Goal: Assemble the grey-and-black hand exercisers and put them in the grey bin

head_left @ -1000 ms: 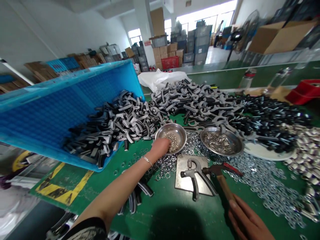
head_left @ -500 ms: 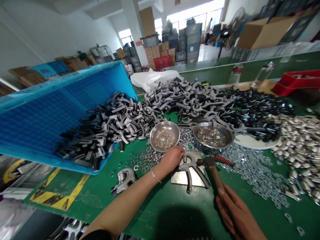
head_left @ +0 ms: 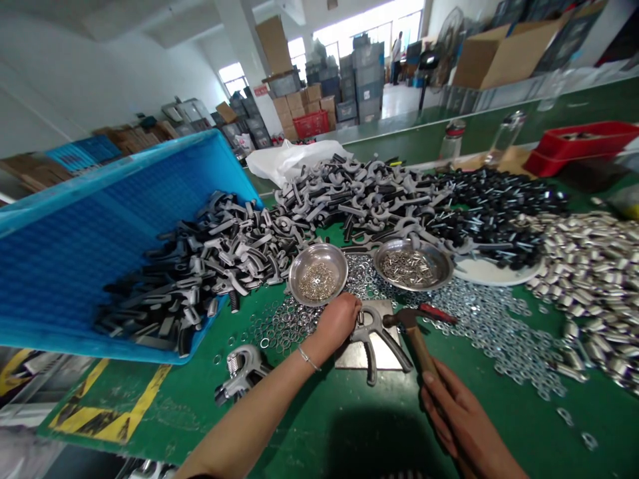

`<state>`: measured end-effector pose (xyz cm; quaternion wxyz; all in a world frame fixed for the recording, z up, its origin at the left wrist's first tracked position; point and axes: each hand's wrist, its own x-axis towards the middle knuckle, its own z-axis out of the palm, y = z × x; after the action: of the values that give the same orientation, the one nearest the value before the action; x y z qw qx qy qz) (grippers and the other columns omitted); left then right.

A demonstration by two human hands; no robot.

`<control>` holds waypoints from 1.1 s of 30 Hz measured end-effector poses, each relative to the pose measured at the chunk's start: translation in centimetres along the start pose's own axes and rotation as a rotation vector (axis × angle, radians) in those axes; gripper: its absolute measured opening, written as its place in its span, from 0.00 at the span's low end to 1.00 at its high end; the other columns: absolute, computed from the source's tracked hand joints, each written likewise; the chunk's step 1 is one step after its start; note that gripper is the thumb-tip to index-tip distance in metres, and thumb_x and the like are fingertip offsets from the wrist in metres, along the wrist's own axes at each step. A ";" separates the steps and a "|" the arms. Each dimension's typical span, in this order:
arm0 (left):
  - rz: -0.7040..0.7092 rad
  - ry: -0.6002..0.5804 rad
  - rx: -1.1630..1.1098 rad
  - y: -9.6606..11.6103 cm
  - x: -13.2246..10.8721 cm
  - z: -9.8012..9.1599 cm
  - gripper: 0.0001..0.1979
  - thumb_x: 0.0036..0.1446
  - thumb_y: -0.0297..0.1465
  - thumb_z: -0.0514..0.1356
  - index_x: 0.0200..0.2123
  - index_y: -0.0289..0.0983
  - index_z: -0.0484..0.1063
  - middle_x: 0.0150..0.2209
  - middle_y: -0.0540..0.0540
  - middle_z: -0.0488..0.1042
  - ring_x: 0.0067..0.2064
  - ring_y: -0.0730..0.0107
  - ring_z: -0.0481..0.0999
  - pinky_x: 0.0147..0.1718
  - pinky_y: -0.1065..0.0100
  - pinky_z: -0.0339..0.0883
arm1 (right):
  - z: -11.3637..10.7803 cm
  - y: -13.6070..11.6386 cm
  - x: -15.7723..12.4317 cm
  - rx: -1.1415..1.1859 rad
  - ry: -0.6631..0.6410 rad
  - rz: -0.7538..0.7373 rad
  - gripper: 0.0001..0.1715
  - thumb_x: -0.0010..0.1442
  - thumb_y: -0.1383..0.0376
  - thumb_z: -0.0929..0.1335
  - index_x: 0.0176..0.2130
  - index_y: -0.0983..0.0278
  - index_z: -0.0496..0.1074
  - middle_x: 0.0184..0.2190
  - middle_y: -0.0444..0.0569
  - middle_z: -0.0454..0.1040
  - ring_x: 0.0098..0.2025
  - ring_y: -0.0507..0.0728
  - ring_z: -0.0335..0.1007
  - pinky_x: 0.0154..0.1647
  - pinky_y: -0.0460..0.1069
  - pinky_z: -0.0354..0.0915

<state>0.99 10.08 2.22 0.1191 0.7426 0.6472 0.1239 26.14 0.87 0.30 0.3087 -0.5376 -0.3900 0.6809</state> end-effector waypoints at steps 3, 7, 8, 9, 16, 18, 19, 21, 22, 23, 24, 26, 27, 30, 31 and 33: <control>0.022 0.015 0.013 -0.1 -0.4 0.3 0.11 0.68 0.27 0.52 0.39 0.32 0.74 0.40 0.40 0.76 0.43 0.62 0.75 0.46 0.64 0.67 | -0.1 -0.1 -0.1 -0.004 -0.008 -0.002 0.39 0.60 0.45 0.68 0.61 0.61 0.58 0.17 0.35 0.65 0.11 0.45 0.49 0.09 0.39 0.49; 0.066 0.039 0.046 -0.1 -1.0 0.3 0.11 0.68 0.27 0.51 0.39 0.34 0.73 0.39 0.42 0.75 0.42 0.64 0.75 0.46 0.64 0.69 | -0.1 0.1 0.0 -0.001 -0.026 -0.010 0.39 0.61 0.46 0.67 0.62 0.60 0.57 0.18 0.35 0.67 0.10 0.45 0.49 0.08 0.40 0.50; 0.081 0.035 0.073 -0.1 -1.1 0.2 0.10 0.68 0.26 0.51 0.39 0.34 0.73 0.38 0.42 0.75 0.42 0.64 0.75 0.45 0.64 0.69 | 0.0 0.2 -0.1 -0.009 -0.026 -0.014 0.39 0.61 0.46 0.67 0.62 0.60 0.57 0.17 0.35 0.66 0.10 0.45 0.49 0.08 0.40 0.50; 0.095 0.028 0.101 0.0 -1.2 0.1 0.10 0.67 0.25 0.51 0.38 0.34 0.73 0.38 0.42 0.74 0.41 0.64 0.75 0.45 0.64 0.69 | 0.0 0.2 -0.1 -0.017 -0.026 -0.017 0.39 0.61 0.45 0.67 0.63 0.60 0.57 0.17 0.34 0.65 0.10 0.46 0.49 0.08 0.40 0.50; 0.248 -0.039 0.307 0.7 -1.2 0.1 0.09 0.63 0.21 0.53 0.40 0.31 0.73 0.39 0.38 0.74 0.44 0.57 0.74 0.47 0.57 0.68 | -1.6 -1.9 0.0 -0.328 0.022 -0.087 0.39 0.64 0.44 0.63 0.65 0.61 0.60 0.28 0.46 0.77 0.21 0.53 0.69 0.17 0.44 0.65; 0.183 -0.016 0.225 0.6 -1.6 0.0 0.08 0.64 0.24 0.54 0.43 0.30 0.72 0.42 0.37 0.74 0.46 0.57 0.74 0.49 0.57 0.68 | -2.7 -3.7 0.5 -0.529 -0.003 -0.190 0.37 0.65 0.45 0.62 0.65 0.61 0.63 0.33 0.49 0.80 0.30 0.57 0.75 0.30 0.48 0.73; 0.137 0.021 0.171 0.5 -2.1 -0.2 0.10 0.65 0.27 0.55 0.46 0.30 0.71 0.44 0.36 0.74 0.48 0.56 0.73 0.50 0.57 0.67 | -3.1 -4.8 0.8 -0.625 -0.030 -0.238 0.36 0.66 0.45 0.61 0.65 0.60 0.63 0.35 0.50 0.81 0.32 0.59 0.77 0.36 0.51 0.75; 0.063 0.111 0.074 0.5 -3.5 -0.7 0.14 0.67 0.31 0.53 0.53 0.30 0.67 0.49 0.35 0.72 0.52 0.56 0.71 0.53 0.56 0.65 | -3.4 -7.3 1.0 -0.784 -0.088 -0.322 0.34 0.67 0.47 0.59 0.66 0.57 0.62 0.43 0.51 0.82 0.37 0.61 0.79 0.45 0.55 0.74; 0.046 0.142 0.043 0.7 -4.5 -0.9 0.15 0.68 0.32 0.53 0.54 0.30 0.66 0.51 0.36 0.72 0.53 0.56 0.70 0.55 0.56 0.64 | -3.2 -8.6 1.0 -0.843 -0.113 -0.369 0.33 0.68 0.48 0.59 0.67 0.55 0.61 0.48 0.51 0.81 0.41 0.63 0.80 0.49 0.57 0.73; 0.042 0.149 0.026 0.8 -5.4 -1.2 0.15 0.68 0.32 0.53 0.54 0.31 0.66 0.51 0.36 0.71 0.53 0.56 0.70 0.55 0.55 0.64 | -2.9 -9.7 1.0 -0.889 -0.127 -0.430 0.32 0.69 0.49 0.58 0.67 0.53 0.60 0.52 0.49 0.78 0.47 0.64 0.78 0.54 0.58 0.71; 0.046 0.138 0.021 1.1 -6.2 -1.4 0.14 0.67 0.33 0.54 0.52 0.33 0.67 0.50 0.37 0.72 0.52 0.56 0.69 0.55 0.54 0.63 | -2.5 -10.7 0.9 -0.924 -0.135 -0.505 0.32 0.69 0.50 0.58 0.68 0.52 0.58 0.57 0.48 0.75 0.54 0.64 0.75 0.58 0.58 0.68; 0.070 0.089 0.048 1.6 -7.4 -1.6 0.13 0.64 0.34 0.58 0.49 0.34 0.69 0.47 0.39 0.72 0.50 0.54 0.69 0.53 0.52 0.63 | -1.4 -12.0 1.1 -0.975 -0.130 -0.649 0.32 0.70 0.54 0.58 0.70 0.52 0.53 0.65 0.45 0.65 0.64 0.63 0.64 0.64 0.59 0.61; 0.080 0.060 0.075 1.8 -7.6 -1.6 0.12 0.63 0.33 0.59 0.48 0.34 0.69 0.46 0.39 0.72 0.50 0.53 0.69 0.52 0.52 0.64 | -0.9 -12.2 1.5 -1.007 -0.136 -0.689 0.33 0.71 0.55 0.57 0.71 0.54 0.51 0.67 0.45 0.62 0.65 0.63 0.62 0.65 0.59 0.60; 0.072 -0.010 0.150 2.2 -7.3 -1.3 0.07 0.64 0.29 0.57 0.42 0.34 0.72 0.42 0.40 0.73 0.47 0.53 0.70 0.50 0.53 0.64 | 0.1 -11.7 3.4 -1.158 -0.226 -0.651 0.31 0.71 0.58 0.56 0.70 0.57 0.53 0.63 0.51 0.69 0.59 0.65 0.71 0.60 0.62 0.66; 0.060 -0.022 0.163 2.2 -7.0 -1.1 0.06 0.64 0.27 0.56 0.41 0.34 0.72 0.40 0.40 0.73 0.47 0.53 0.70 0.50 0.53 0.64 | 0.2 -11.5 4.1 -1.200 -0.273 -0.629 0.30 0.71 0.58 0.56 0.70 0.57 0.55 0.60 0.51 0.71 0.56 0.65 0.74 0.58 0.62 0.68; 0.039 -0.023 0.169 2.2 -6.7 -0.9 0.06 0.63 0.26 0.55 0.39 0.34 0.72 0.40 0.40 0.73 0.46 0.54 0.70 0.50 0.54 0.63 | 0.2 -11.1 5.1 -1.219 -0.327 -0.645 0.29 0.72 0.58 0.56 0.69 0.55 0.55 0.61 0.49 0.71 0.57 0.63 0.73 0.59 0.61 0.67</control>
<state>1.84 3.20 3.57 0.0610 0.7638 0.6396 0.0624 24.76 10.74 7.38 0.0764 -0.3631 -0.8829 0.2879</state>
